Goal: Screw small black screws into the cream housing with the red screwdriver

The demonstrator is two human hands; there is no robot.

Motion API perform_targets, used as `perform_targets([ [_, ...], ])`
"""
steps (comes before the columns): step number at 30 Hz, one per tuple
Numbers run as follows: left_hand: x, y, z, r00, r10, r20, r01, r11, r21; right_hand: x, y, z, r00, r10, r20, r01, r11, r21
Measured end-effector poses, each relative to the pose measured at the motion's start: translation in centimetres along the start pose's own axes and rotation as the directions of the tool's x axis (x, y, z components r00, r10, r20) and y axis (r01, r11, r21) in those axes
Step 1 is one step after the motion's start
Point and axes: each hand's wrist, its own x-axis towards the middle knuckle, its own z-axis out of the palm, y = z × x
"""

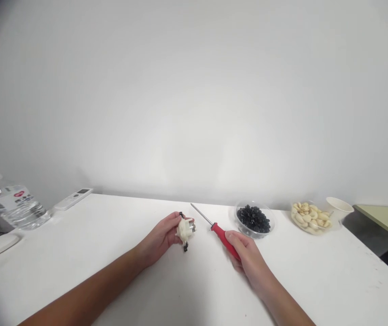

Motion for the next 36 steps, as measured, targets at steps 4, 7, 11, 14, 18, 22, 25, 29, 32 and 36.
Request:
perform_targets([
  [4, 0.1, 0.3, 0.6, 0.999, 0.024, -0.047, -0.023, 1.000, 0.013, -0.2, -0.1, 0.9, 0.998, -0.018, -0.054, 0.016, 1.000, -0.026],
  [7, 0.3, 0.5, 1.1, 0.998, 0.018, -0.055, -0.013, 0.995, 0.098, -0.5, -0.1, 1.3, 0.997, -0.058, -0.059, 0.055, 0.998, -0.044],
  [11, 0.5, 0.4, 1.7, 0.993, 0.060, -0.101, -0.040, 0.981, 0.190, -0.9, 0.0, 1.2, 0.990, -0.115, -0.087, 0.109, 0.992, -0.066],
  [14, 0.7, 0.1, 2.0, 0.970, 0.207, -0.131, -0.166, 0.949, 0.269, -0.9, 0.1, 0.9, 0.971, -0.199, -0.132, 0.189, 0.978, -0.089],
  [18, 0.8, -0.1, 2.0, 0.942, 0.307, -0.132, -0.249, 0.908, 0.337, -0.6, 0.3, -0.1, 0.969, -0.179, -0.171, 0.159, 0.979, -0.126],
  [22, 0.8, -0.5, 1.4, 0.935, 0.254, -0.250, -0.172, 0.936, 0.308, -0.2, 0.4, -1.8, 0.997, -0.078, -0.026, 0.075, 0.994, -0.083],
  [25, 1.0, -0.7, 0.9, 0.929, 0.197, -0.314, -0.119, 0.961, 0.251, 0.0, 0.4, -2.8, 0.997, -0.021, 0.071, 0.025, 0.998, -0.057],
  [29, 1.3, -0.6, 0.8, 0.945, 0.127, -0.300, -0.073, 0.980, 0.187, -0.1, 0.2, -3.3, 0.988, 0.059, 0.141, -0.050, 0.997, -0.065],
  [32, 1.4, -0.5, 1.0, 0.946, 0.107, -0.305, -0.056, 0.984, 0.172, -0.3, 0.1, -3.3, 0.984, 0.075, 0.160, -0.068, 0.996, -0.050],
  [36, 1.4, -0.5, 1.0, 0.946, 0.092, -0.311, -0.044, 0.987, 0.156, -0.2, 0.2, -3.3, 0.985, 0.100, 0.142, -0.097, 0.995, -0.028],
])
